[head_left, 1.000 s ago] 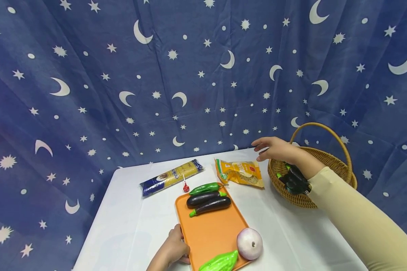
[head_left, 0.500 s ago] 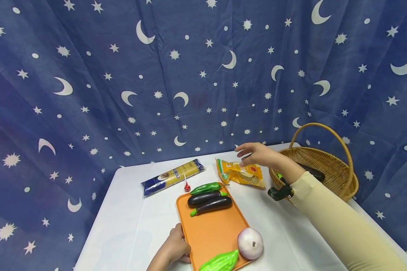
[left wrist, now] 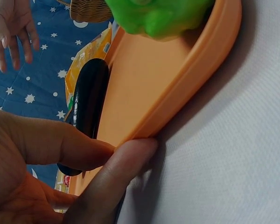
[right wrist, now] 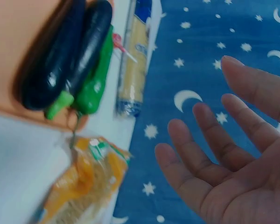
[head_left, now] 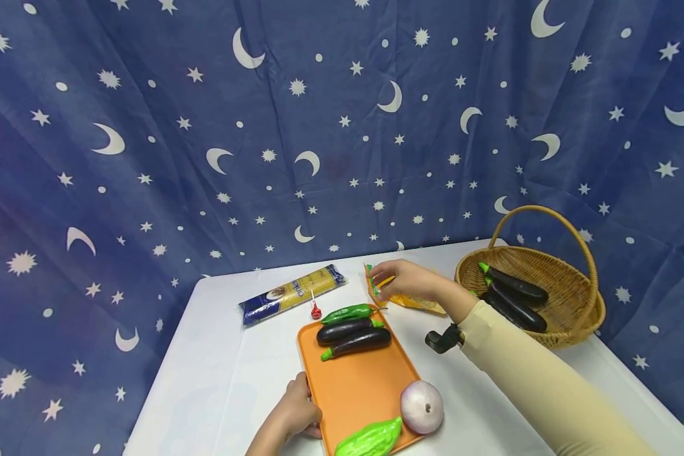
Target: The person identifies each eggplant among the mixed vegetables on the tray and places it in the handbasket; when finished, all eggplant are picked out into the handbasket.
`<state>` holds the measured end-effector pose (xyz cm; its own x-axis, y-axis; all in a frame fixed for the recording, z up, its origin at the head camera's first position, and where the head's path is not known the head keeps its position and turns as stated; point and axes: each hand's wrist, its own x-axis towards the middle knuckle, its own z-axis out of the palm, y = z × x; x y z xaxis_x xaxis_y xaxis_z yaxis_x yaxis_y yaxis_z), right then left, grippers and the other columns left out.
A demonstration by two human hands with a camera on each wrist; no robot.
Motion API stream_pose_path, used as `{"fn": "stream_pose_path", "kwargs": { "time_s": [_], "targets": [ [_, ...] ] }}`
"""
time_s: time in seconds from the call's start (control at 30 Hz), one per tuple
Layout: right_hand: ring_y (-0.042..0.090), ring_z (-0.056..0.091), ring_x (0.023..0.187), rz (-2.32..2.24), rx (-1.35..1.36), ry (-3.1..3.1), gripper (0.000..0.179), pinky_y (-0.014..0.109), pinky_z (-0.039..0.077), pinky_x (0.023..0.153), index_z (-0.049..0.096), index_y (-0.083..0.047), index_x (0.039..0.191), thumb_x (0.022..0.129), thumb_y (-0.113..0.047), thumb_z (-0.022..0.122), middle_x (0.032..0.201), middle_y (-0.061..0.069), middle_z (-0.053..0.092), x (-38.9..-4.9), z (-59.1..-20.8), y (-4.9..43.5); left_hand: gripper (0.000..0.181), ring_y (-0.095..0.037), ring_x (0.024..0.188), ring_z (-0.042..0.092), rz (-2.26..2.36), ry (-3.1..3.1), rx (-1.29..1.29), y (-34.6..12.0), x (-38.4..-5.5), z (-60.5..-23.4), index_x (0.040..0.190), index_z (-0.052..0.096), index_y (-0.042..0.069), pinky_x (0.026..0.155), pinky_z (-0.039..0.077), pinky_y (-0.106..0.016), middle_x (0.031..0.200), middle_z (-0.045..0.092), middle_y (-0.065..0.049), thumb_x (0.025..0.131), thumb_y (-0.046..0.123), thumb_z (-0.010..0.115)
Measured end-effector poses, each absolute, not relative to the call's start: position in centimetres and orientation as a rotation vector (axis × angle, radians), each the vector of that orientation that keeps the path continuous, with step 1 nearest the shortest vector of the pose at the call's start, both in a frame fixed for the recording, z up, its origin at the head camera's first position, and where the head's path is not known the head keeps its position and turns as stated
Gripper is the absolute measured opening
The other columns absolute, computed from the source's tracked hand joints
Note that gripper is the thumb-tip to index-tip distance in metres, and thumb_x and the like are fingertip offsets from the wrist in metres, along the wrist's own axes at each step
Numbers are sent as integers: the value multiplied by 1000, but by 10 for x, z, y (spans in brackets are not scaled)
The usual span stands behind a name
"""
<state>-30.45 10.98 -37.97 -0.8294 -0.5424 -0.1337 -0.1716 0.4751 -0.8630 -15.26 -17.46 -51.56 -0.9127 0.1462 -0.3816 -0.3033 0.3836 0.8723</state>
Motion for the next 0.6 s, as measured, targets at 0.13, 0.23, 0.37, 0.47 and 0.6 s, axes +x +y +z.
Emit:
{"fn": "stream_pose_path", "kwargs": {
  "time_s": [0.13,0.23,0.37,0.47,0.6],
  "targets": [
    [37,56,123,-1308,-592,2303,51,42,58,99,61,-4,133,84,-3,75,127,14,63,-301,-393,96,90,-30,61,63,1525,2259,-136,-175,-154,-516,143,25,-17,47,64,-36,125,33,-38,60,-18,60],
    [37,58,121,-1283,-588,2310,50,41,59,97,64,-5,129,81,-2,77,123,12,65,-299,-402,86,89,-31,62,63,1519,2265,-137,-176,-154,-516,143,26,-17,47,64,-36,125,34,-37,61,-17,60],
    [38,59,120,-1240,-580,2313,48,41,60,95,66,-6,125,79,0,78,120,12,67,-297,-416,77,88,-30,61,63,1531,2268,-128,-175,-153,-516,142,27,-17,47,64,-36,125,33,-38,60,-18,60],
    [38,60,118,-1218,-577,2307,49,39,61,93,66,-4,125,78,2,79,121,16,67,-296,-426,72,85,-29,59,62,1539,2276,-117,-175,-153,-516,139,30,-17,46,64,-36,121,35,-36,59,-18,60],
    [37,61,115,-1181,-590,2326,51,38,63,87,65,0,127,77,3,79,123,20,65,-294,-436,67,84,-27,57,61,1545,2283,-119,-175,-152,-516,138,31,-16,45,63,-36,118,36,-34,59,-19,60]
  ]
}}
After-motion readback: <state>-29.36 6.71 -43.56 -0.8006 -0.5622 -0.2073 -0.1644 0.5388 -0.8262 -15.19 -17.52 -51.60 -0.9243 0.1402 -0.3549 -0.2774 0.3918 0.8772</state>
